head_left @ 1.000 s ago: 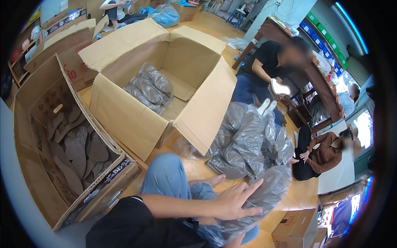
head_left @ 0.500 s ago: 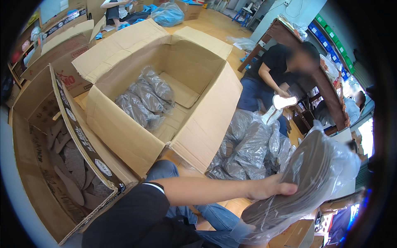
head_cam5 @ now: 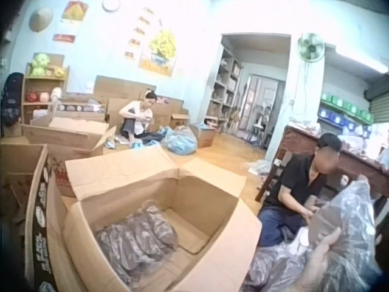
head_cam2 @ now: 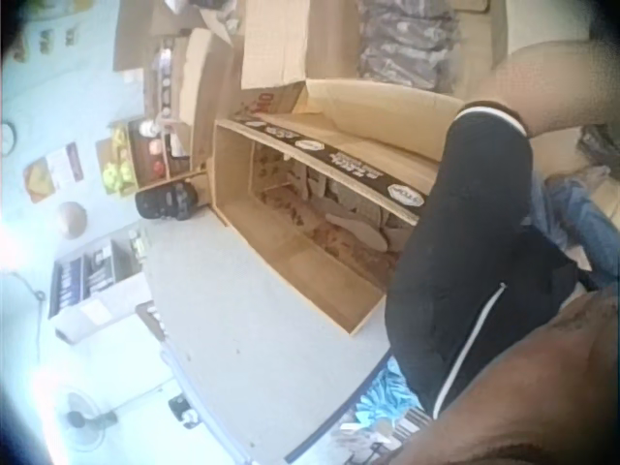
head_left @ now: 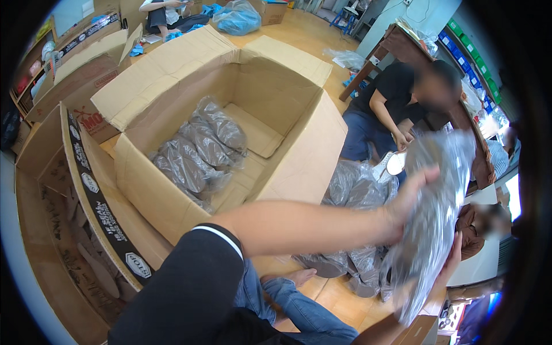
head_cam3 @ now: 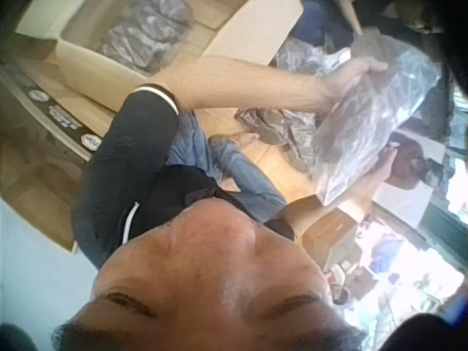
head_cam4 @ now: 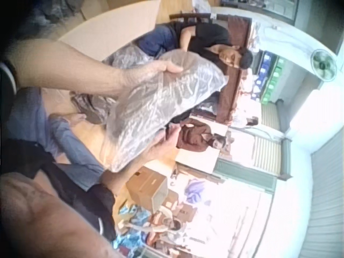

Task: The person sits on the floor and unpacks plastic-wrapped shoe insoles, separating them and placing them into a cardboard box. They handle the insoles by hand, inspecting them and stacking them before packing.

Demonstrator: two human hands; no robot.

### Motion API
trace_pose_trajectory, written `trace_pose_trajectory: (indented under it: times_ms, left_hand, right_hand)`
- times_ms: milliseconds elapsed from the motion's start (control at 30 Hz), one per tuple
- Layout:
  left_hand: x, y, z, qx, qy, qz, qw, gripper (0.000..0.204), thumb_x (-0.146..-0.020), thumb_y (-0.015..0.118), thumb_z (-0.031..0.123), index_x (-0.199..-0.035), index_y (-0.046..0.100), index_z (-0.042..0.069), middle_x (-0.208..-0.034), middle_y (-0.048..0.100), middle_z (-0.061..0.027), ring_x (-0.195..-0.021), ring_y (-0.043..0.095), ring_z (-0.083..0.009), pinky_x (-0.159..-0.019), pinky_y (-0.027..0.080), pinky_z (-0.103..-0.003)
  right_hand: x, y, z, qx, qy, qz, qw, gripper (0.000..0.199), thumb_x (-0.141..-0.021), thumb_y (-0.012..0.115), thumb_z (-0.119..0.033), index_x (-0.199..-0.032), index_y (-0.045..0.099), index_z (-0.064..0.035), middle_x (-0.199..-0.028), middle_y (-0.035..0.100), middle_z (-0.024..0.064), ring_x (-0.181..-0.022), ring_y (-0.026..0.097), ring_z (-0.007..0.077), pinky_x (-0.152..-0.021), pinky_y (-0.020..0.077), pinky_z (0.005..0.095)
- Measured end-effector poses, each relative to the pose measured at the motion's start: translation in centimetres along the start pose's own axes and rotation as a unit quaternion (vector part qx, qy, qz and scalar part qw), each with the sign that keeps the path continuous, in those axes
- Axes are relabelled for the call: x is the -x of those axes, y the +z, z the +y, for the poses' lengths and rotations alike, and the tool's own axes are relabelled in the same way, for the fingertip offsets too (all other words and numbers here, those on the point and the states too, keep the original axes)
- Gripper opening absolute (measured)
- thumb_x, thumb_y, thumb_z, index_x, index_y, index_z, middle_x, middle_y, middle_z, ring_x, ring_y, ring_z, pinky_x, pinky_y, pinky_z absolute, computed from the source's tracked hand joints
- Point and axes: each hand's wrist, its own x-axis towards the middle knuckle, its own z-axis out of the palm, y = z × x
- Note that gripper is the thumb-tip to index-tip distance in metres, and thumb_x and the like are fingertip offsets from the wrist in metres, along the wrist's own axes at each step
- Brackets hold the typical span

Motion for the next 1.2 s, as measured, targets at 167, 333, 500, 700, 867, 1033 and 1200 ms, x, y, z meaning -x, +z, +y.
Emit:
trace_pose_trajectory:
  times_ms: [167, 333, 500, 700, 867, 1033, 1200]
  left_hand:
    - [-2.7, -2.6, 16.6, -0.209, 0.278, -0.020, 0.937, 0.054, -0.087, 0.046, 0.053, -0.105, 0.059, 0.003, -0.092, 0.064, -0.0143, -0.086, 0.063, -0.0263, -0.080, 0.051, -0.039]
    - [1.1, -13.2, 31.0, -0.358, 0.389, 0.122, 0.840, 0.054, -0.084, 0.052, 0.052, -0.114, 0.058, 0.007, -0.099, 0.064, -0.0119, -0.093, 0.061, -0.0270, -0.083, 0.049, -0.041]
    - [7.2, -31.5, 37.4, -0.216, 0.402, 0.461, 0.761, 0.084, -0.074, 0.073, 0.039, -0.139, 0.031, 0.008, -0.127, 0.051, -0.0173, -0.111, 0.055, -0.0345, -0.094, 0.045, -0.055]
    - [11.7, -46.0, 41.7, -0.197, 0.444, 0.650, 0.585, 0.113, -0.067, 0.079, 0.033, -0.148, 0.006, 0.005, -0.144, 0.035, -0.0197, -0.125, 0.045, -0.0328, -0.103, 0.039, -0.046]
    - [15.1, -50.0, 42.4, -0.243, 0.458, 0.701, 0.490, 0.111, -0.069, 0.079, 0.028, -0.148, 0.005, 0.004, -0.147, 0.028, -0.0234, -0.131, 0.037, -0.0336, -0.109, 0.033, -0.044]
    - [13.9, -48.3, 41.6, -0.487, 0.293, 0.792, 0.224, 0.103, -0.075, 0.074, 0.020, -0.149, 0.004, 0.006, -0.151, 0.011, -0.0320, -0.140, 0.020, -0.0394, -0.115, 0.019, -0.046]
    - [15.1, -44.2, 42.4, -0.919, -0.190, 0.325, -0.116, 0.049, -0.098, 0.039, 0.018, -0.146, 0.033, 0.016, -0.156, 0.023, -0.0058, -0.146, 0.012, -0.0210, -0.117, 0.012, -0.046]
  right_hand:
    - [7.1, -1.9, 4.7, 0.078, 0.094, -0.090, 0.988, 0.047, -0.097, 0.048, -0.012, -0.141, 0.037, -0.0009, -0.119, 0.056, 0.0167, -0.105, 0.056, 0.0214, -0.091, 0.0431, 0.0311]
    - [16.8, -3.7, 9.0, 0.131, 0.362, -0.124, 0.915, 0.046, -0.095, 0.059, -0.018, -0.134, 0.047, 0.0013, -0.121, 0.058, 0.0205, -0.108, 0.058, 0.0248, -0.090, 0.0470, 0.0343]
    - [15.8, -2.7, 11.2, 0.004, 0.478, -0.184, 0.859, 0.047, -0.096, 0.056, -0.017, -0.138, 0.043, -0.0017, -0.121, 0.057, 0.0147, -0.106, 0.058, 0.0215, -0.089, 0.0466, 0.0312]
    - [13.9, -0.5, 9.8, 0.039, 0.480, -0.243, 0.842, 0.047, -0.097, 0.056, -0.017, -0.140, 0.043, -0.0072, -0.125, 0.054, 0.0141, -0.105, 0.057, 0.0221, -0.090, 0.0459, 0.0333]
    - [13.3, -0.1, 8.7, 0.109, 0.478, -0.304, 0.817, 0.049, -0.096, 0.056, -0.019, -0.142, 0.042, -0.0110, -0.115, 0.057, 0.0128, -0.100, 0.058, 0.0203, -0.084, 0.0477, 0.0331]
    - [13.5, -0.6, 8.8, 0.120, 0.484, -0.295, 0.815, 0.051, -0.095, 0.057, -0.019, -0.143, 0.040, -0.0116, -0.117, 0.056, 0.0117, -0.096, 0.058, 0.0202, -0.082, 0.0482, 0.0326]
    - [14.5, -1.6, 9.9, 0.162, 0.477, -0.296, 0.812, 0.053, -0.095, 0.060, -0.022, -0.143, 0.040, -0.0129, -0.109, 0.055, 0.0080, -0.093, 0.058, 0.0176, -0.078, 0.0476, 0.0313]
